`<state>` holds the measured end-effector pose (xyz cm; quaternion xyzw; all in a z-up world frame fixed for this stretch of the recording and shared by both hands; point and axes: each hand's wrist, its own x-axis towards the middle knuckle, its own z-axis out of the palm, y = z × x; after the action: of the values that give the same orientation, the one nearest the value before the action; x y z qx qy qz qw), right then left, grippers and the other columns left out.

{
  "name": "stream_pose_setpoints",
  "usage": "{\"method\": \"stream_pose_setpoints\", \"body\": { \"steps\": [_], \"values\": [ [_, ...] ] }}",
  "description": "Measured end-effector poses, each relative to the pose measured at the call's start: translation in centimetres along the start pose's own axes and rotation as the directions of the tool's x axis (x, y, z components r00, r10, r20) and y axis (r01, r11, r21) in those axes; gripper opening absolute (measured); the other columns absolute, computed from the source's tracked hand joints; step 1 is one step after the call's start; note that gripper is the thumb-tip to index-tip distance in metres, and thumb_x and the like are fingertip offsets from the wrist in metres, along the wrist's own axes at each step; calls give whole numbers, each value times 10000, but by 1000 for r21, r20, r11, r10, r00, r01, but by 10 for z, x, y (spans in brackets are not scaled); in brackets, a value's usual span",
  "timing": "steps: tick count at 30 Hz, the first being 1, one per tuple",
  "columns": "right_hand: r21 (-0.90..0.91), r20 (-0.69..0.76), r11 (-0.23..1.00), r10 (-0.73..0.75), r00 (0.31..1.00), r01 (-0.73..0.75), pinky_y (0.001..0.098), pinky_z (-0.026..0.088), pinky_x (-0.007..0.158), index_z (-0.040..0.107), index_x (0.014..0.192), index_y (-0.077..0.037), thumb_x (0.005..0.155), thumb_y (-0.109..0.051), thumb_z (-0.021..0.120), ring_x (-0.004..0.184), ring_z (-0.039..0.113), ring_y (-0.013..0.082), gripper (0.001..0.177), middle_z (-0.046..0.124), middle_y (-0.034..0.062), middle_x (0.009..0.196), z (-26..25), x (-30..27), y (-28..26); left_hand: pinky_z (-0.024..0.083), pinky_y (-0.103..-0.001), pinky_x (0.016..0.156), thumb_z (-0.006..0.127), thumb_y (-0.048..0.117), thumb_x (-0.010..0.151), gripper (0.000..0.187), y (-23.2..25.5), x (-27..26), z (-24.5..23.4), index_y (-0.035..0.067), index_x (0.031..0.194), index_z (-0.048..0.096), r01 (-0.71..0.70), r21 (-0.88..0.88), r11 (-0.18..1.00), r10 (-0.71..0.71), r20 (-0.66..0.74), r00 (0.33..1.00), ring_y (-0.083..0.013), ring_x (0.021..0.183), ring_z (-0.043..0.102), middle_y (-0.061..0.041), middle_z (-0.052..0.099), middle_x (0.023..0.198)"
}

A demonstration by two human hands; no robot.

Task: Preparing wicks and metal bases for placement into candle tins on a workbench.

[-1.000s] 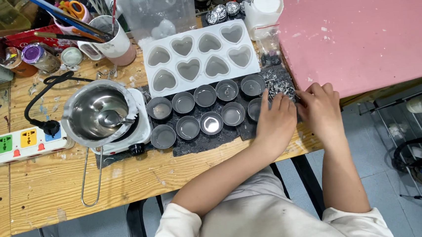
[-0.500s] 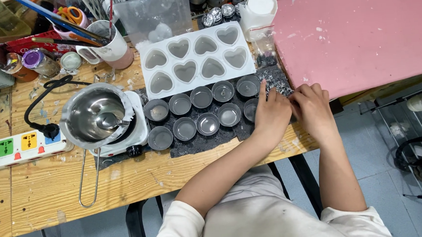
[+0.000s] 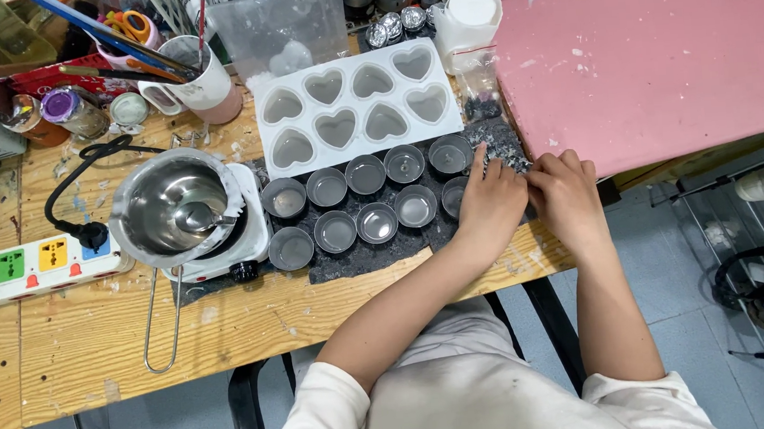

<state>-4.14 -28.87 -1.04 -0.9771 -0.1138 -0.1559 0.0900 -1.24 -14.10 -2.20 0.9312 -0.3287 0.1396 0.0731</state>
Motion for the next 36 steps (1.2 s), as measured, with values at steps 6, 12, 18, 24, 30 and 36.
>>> {"method": "stream_pose_setpoints", "body": {
  "steps": [6,12,18,24,30,36],
  "values": [
    [60,40,998,8,999,-10,427,407,905,743,1018,-56,693,-94,813,1067,567,284,335,659,57,1079,3,3,9,246,-513,1249,631,130,877,191,6,2,8,66,998,764,20,-58,998,-24,-68,997,-248,1065,646,-80,715,962],
    [243,-65,964,124,990,-105,418,497,885,715,984,-26,830,-65,825,947,650,266,194,696,86,958,-8,2,5,330,-524,1173,629,152,852,196,-5,4,-16,84,997,742,62,-96,994,-63,-16,998,-231,1072,639,-61,713,981],
    [872,-24,468,331,943,-142,246,572,849,686,1106,17,913,32,747,946,699,97,203,723,69,1026,9,-9,5,392,-456,1134,579,93,921,384,-35,-14,-22,81,1297,659,22,-471,882,-145,-227,963,-243,1224,624,-78,727,1199],
    [988,70,113,300,951,-108,266,589,868,690,1125,23,949,88,690,926,703,128,187,729,72,1029,14,-10,-18,505,-409,978,596,308,1044,314,-63,-44,-85,161,1314,663,82,-832,548,-230,-56,972,-256,1119,697,-63,742,1176],
    [948,-93,313,122,988,51,267,557,905,728,1108,42,915,96,726,1009,680,152,200,699,100,1074,-36,4,-84,580,-328,823,743,314,938,307,-77,-72,-100,130,1182,772,59,-866,496,-260,-83,962,-216,918,736,-72,761,1044],
    [781,-178,606,-20,984,153,284,567,792,747,1014,27,835,92,770,890,717,189,192,742,126,955,-47,7,-105,596,-271,795,765,167,939,223,-93,-102,-97,84,1147,768,107,-975,193,-357,32,934,-132,911,758,-55,771,1077]
  ]
}}
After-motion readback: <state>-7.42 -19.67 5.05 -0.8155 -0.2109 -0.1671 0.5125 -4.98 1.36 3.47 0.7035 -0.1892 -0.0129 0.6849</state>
